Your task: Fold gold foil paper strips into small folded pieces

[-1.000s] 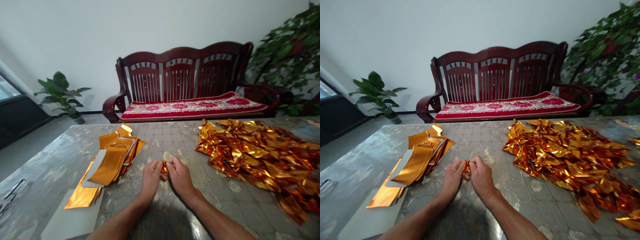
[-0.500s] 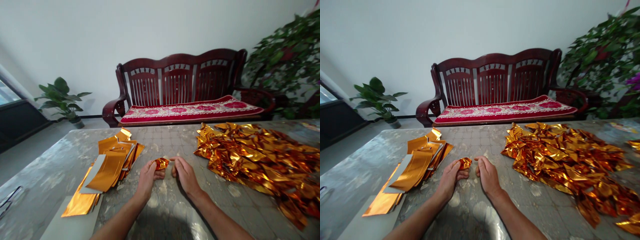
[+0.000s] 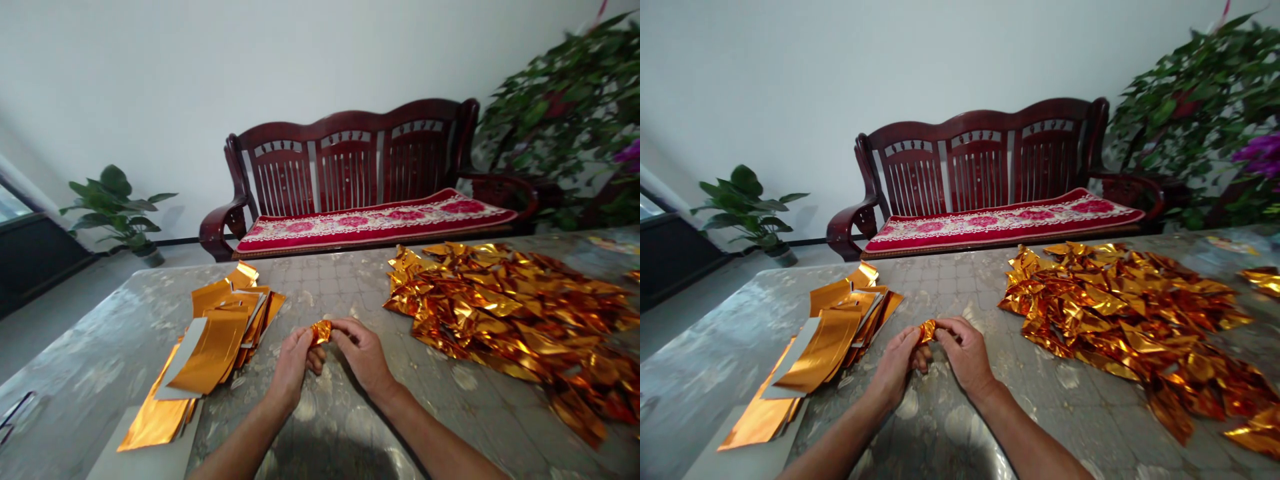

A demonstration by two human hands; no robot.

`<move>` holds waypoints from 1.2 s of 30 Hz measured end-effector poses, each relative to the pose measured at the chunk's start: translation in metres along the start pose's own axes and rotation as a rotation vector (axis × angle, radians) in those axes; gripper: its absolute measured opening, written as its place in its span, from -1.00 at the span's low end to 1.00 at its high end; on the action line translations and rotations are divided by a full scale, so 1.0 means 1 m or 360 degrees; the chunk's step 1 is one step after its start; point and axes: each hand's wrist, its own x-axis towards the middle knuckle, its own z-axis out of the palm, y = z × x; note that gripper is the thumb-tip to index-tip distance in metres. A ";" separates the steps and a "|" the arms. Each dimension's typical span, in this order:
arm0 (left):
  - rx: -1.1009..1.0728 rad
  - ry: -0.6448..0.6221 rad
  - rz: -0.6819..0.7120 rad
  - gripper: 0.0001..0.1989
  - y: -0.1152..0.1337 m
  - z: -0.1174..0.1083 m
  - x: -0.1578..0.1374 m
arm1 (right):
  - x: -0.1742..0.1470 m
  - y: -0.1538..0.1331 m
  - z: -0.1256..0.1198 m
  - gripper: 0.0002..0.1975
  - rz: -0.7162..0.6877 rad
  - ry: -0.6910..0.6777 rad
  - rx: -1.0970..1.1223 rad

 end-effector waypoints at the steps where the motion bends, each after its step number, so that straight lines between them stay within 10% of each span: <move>1: 0.0033 -0.0004 0.0020 -0.58 -0.001 0.000 0.000 | 0.000 -0.001 0.000 -0.80 0.0004 0.0026 -0.0009; 21: 0.0490 0.0031 0.0095 -0.61 -0.001 -0.004 0.002 | -0.002 -0.007 0.003 -0.84 -0.0089 0.0139 -0.0231; 29: 0.1363 0.0476 0.1148 -0.81 0.007 -0.005 -0.011 | -0.003 -0.003 0.004 -0.85 -0.0058 0.0172 -0.0232; 36: 0.1500 0.0400 0.1289 -0.86 0.004 -0.005 -0.010 | -0.007 -0.003 0.008 -0.87 -0.0141 0.0030 -0.0247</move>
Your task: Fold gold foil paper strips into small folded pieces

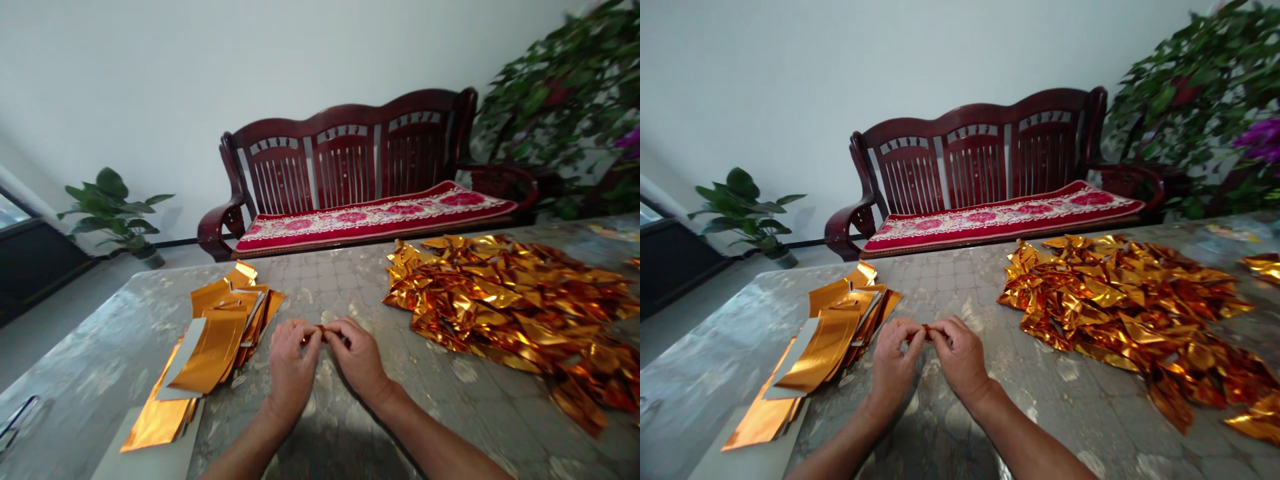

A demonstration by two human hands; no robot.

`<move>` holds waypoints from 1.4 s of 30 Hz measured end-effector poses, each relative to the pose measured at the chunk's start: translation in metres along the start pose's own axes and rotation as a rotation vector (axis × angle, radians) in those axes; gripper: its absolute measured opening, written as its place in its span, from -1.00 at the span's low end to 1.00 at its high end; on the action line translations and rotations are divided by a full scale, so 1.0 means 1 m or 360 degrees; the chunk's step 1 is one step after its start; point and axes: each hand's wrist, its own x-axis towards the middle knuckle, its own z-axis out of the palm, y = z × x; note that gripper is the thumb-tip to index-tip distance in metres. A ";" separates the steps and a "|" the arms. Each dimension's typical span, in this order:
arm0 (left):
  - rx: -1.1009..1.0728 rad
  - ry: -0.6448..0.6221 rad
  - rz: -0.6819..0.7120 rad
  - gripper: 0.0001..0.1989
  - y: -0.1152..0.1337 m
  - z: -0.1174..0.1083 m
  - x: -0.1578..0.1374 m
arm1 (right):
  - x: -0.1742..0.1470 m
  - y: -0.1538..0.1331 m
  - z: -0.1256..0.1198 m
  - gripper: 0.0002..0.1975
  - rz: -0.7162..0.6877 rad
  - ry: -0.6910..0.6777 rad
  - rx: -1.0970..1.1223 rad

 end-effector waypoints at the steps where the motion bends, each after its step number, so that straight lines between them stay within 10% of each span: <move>1: -0.0015 0.0007 0.0007 -0.86 -0.002 0.000 0.000 | 0.000 0.000 0.000 -0.88 -0.0009 0.0002 0.0008; 42: -0.0216 -0.0107 -0.0144 -0.81 -0.003 -0.004 -0.005 | 0.001 -0.008 -0.007 -0.82 -0.0336 -0.0229 -0.0182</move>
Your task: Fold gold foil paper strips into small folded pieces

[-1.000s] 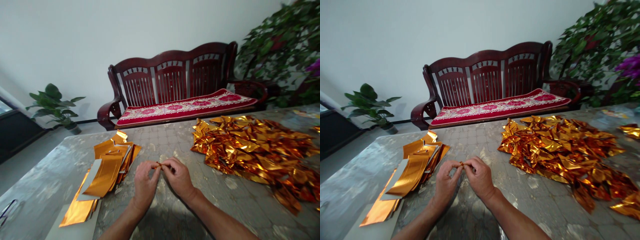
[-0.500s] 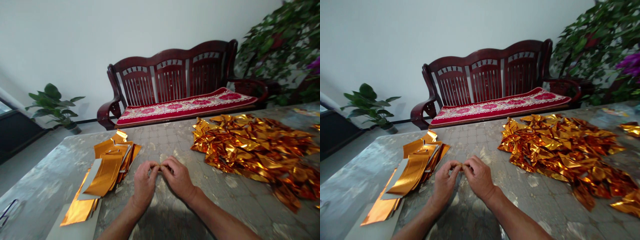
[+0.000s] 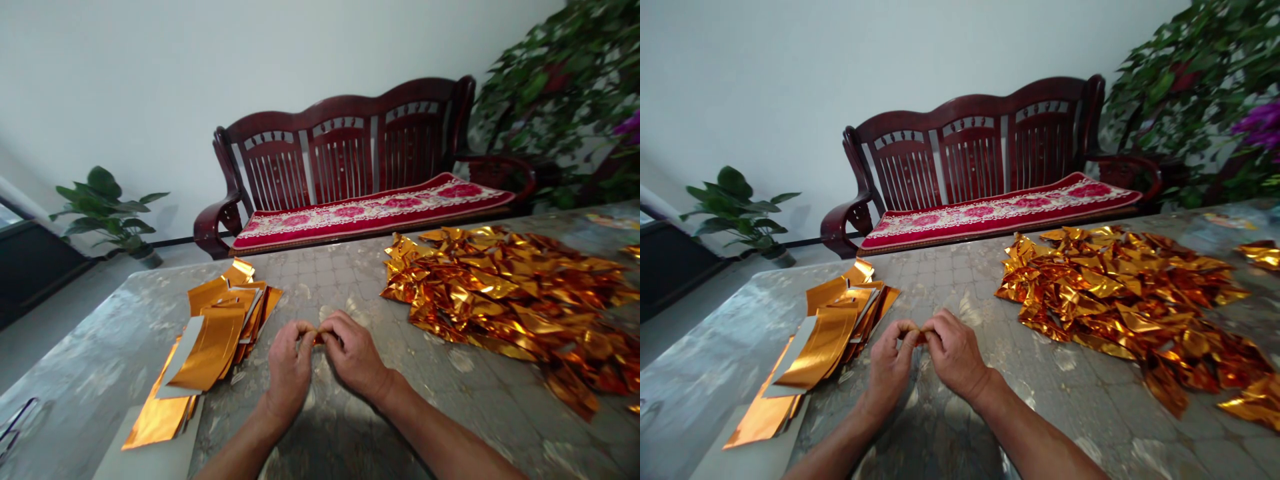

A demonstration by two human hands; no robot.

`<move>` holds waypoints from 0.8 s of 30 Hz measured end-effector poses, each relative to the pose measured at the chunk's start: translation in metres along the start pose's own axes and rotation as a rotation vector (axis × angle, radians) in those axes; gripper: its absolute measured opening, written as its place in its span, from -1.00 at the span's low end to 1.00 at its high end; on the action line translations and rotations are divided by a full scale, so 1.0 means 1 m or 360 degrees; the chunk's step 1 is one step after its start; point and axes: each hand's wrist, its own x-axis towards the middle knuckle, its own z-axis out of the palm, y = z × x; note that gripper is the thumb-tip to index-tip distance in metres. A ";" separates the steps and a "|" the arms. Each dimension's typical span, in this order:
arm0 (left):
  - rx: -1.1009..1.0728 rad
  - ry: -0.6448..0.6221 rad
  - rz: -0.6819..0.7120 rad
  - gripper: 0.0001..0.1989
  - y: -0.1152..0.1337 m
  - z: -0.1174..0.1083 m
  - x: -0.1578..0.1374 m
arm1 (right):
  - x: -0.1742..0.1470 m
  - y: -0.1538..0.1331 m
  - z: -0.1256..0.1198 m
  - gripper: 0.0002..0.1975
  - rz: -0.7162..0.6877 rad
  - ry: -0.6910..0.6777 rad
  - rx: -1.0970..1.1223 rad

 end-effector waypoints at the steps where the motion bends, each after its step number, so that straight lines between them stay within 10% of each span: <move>1: 0.0014 0.0006 0.0017 -0.81 0.000 0.000 0.000 | 0.000 0.001 -0.001 -0.81 0.0002 -0.0008 0.0026; 11: 0.0079 -0.0001 0.0093 -0.83 -0.001 -0.002 0.004 | 0.000 0.003 -0.003 -0.88 0.0184 0.0032 0.0168; 18: -0.0294 0.0095 0.0132 -0.83 -0.014 -0.010 0.020 | 0.008 0.021 -0.006 -0.73 0.0991 0.0229 0.1022; 24: -0.0434 -0.0164 0.0147 -0.86 -0.015 -0.010 0.018 | 0.008 0.024 -0.011 -0.64 0.1093 0.0126 0.1390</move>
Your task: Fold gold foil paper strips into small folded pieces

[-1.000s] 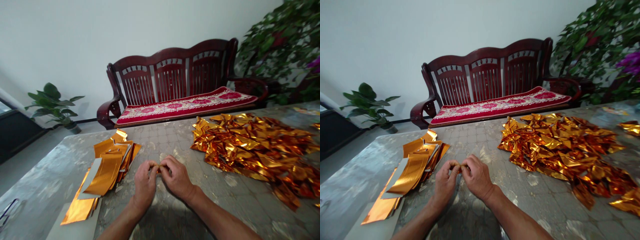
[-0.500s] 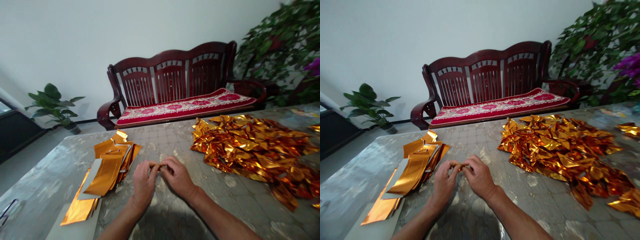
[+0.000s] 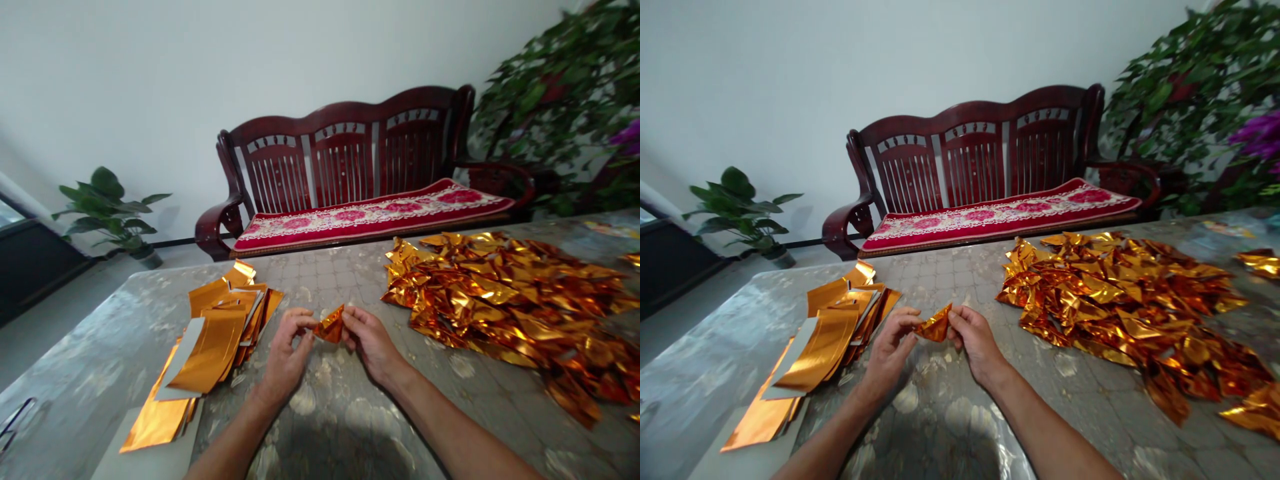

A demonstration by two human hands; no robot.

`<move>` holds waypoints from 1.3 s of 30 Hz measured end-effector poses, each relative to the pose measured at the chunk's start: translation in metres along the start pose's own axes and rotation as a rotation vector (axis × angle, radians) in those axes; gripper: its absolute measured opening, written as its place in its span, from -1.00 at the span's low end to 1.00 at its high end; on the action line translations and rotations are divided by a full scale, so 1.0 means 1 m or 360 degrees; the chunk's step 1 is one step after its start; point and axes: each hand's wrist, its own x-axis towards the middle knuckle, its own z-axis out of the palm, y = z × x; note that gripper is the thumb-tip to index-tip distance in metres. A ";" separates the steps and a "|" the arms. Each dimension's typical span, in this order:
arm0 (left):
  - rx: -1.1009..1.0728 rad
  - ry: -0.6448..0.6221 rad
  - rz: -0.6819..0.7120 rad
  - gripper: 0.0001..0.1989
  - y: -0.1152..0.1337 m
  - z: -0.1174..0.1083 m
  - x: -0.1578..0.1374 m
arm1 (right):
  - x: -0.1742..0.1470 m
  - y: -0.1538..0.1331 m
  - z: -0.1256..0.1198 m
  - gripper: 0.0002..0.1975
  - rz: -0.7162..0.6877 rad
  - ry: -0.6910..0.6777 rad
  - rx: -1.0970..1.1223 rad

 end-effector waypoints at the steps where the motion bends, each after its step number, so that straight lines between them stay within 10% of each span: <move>1: -0.0026 -0.0013 -0.0005 -0.86 0.001 0.001 0.000 | 0.000 0.000 0.000 -0.64 0.0001 -0.0015 0.0017; 24: -0.0558 0.0207 -0.0794 -0.81 0.004 0.023 -0.003 | -0.005 0.001 0.012 -0.63 -0.0105 0.0249 -0.0117; 31: -0.0177 0.0319 -0.0629 -0.82 -0.003 0.018 -0.005 | -0.003 0.012 0.010 -0.63 -0.0148 0.0284 -0.0245; 39: 0.0811 0.0217 0.0022 -0.90 0.001 0.008 -0.007 | -0.016 0.002 0.012 -0.75 -0.1151 0.0373 -0.1262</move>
